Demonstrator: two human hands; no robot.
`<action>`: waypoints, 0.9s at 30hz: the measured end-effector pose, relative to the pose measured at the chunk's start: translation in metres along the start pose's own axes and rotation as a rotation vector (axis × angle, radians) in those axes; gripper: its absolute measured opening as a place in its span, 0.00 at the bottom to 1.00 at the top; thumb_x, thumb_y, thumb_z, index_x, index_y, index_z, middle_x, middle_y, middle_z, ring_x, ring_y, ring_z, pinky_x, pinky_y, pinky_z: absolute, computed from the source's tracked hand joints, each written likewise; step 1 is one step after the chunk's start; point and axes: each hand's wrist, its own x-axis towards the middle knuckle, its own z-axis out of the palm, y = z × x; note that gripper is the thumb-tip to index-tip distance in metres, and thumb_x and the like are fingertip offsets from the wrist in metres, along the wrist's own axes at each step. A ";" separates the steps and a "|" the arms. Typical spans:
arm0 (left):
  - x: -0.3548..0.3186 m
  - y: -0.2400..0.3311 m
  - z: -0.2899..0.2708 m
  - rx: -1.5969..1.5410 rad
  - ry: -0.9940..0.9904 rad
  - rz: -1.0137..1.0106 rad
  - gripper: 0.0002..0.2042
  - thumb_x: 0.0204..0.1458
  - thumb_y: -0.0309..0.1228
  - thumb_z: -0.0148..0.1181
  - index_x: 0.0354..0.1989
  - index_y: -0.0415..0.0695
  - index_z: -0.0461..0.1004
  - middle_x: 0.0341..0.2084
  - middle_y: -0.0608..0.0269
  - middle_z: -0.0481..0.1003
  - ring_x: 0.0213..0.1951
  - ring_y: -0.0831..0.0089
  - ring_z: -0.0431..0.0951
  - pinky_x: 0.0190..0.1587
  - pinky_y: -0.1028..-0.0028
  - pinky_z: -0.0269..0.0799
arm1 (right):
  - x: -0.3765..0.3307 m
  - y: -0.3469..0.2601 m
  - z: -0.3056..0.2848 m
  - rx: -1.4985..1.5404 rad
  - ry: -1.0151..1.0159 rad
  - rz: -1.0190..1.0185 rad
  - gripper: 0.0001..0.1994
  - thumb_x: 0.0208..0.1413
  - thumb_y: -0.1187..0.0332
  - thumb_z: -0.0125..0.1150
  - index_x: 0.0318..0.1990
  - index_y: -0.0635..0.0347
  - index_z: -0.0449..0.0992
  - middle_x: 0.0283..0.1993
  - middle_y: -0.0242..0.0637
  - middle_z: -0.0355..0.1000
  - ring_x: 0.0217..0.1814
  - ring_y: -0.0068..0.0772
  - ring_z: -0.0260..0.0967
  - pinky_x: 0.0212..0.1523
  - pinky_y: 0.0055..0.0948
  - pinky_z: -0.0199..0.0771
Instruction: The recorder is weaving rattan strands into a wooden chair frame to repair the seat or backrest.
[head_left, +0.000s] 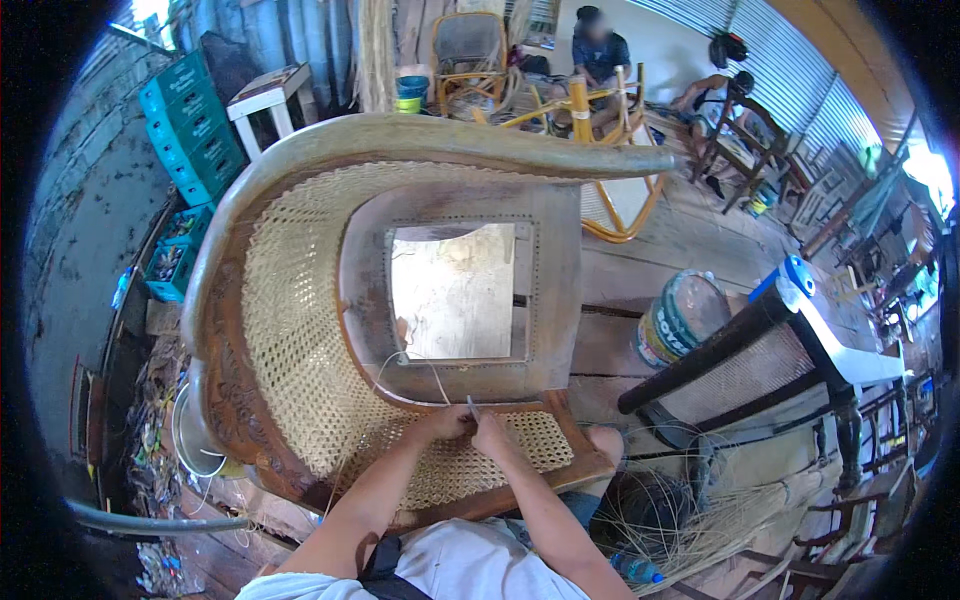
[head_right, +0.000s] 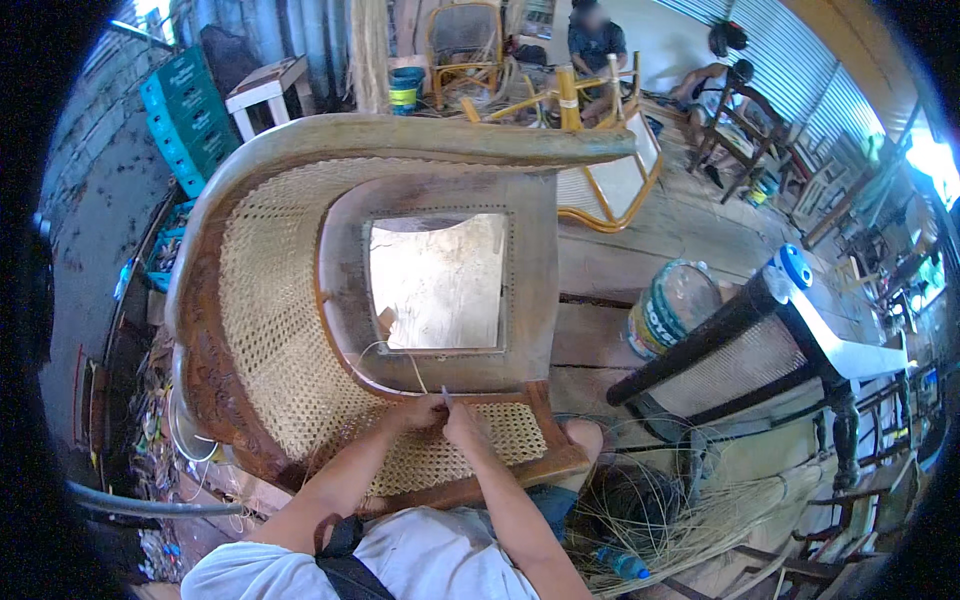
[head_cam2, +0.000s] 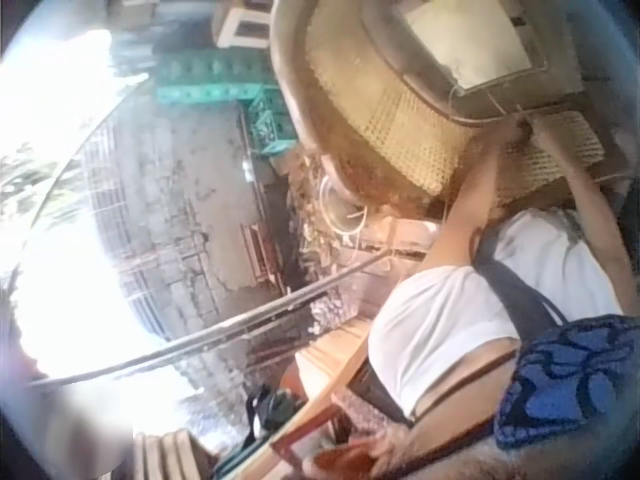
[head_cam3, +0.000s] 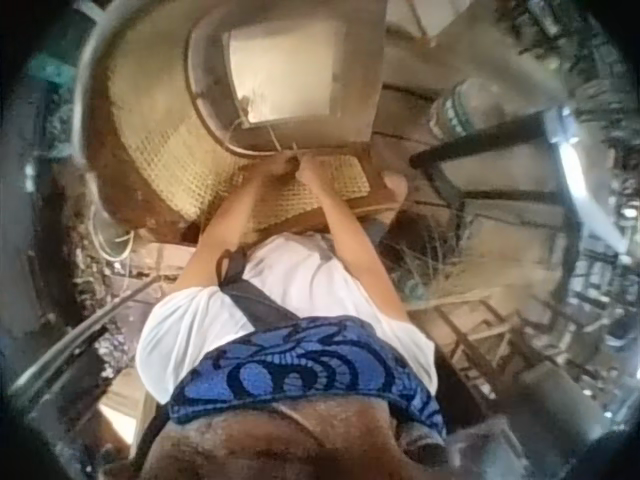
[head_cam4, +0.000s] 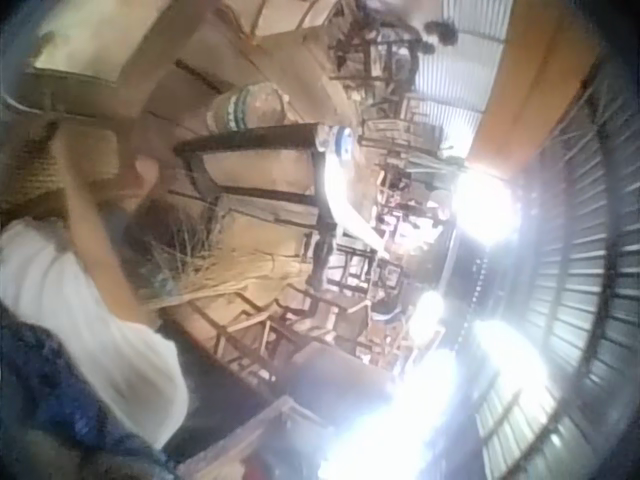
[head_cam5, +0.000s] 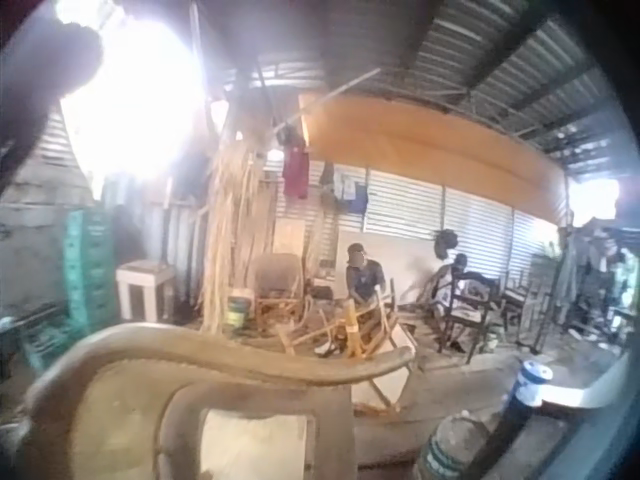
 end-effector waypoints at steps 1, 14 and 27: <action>-0.004 -0.021 0.000 0.060 0.043 -0.007 0.11 0.50 0.26 0.58 0.42 0.39 0.75 0.41 0.53 0.77 0.43 0.66 0.76 0.48 0.65 0.70 | 0.004 0.000 0.007 0.056 0.009 -0.146 0.18 0.50 0.72 0.56 0.51 0.58 0.73 0.43 0.52 0.75 0.44 0.51 0.74 0.44 0.47 0.74; -0.020 -0.022 -0.024 0.206 0.458 -0.553 0.17 0.49 0.41 0.63 0.30 0.35 0.80 0.25 0.48 0.79 0.29 0.60 0.80 0.35 0.63 0.74 | -0.036 0.014 -0.038 0.313 0.028 -0.014 0.11 0.52 0.67 0.58 0.39 0.65 0.72 0.32 0.49 0.74 0.35 0.45 0.75 0.36 0.41 0.73; -0.025 -0.068 -0.018 -0.246 0.696 -0.403 0.09 0.49 0.32 0.60 0.25 0.39 0.80 0.17 0.62 0.76 0.18 0.77 0.73 0.25 0.76 0.70 | 0.006 -0.016 -0.038 0.387 -0.308 0.121 0.09 0.56 0.67 0.53 0.38 0.63 0.73 0.25 0.43 0.73 0.29 0.36 0.72 0.32 0.37 0.70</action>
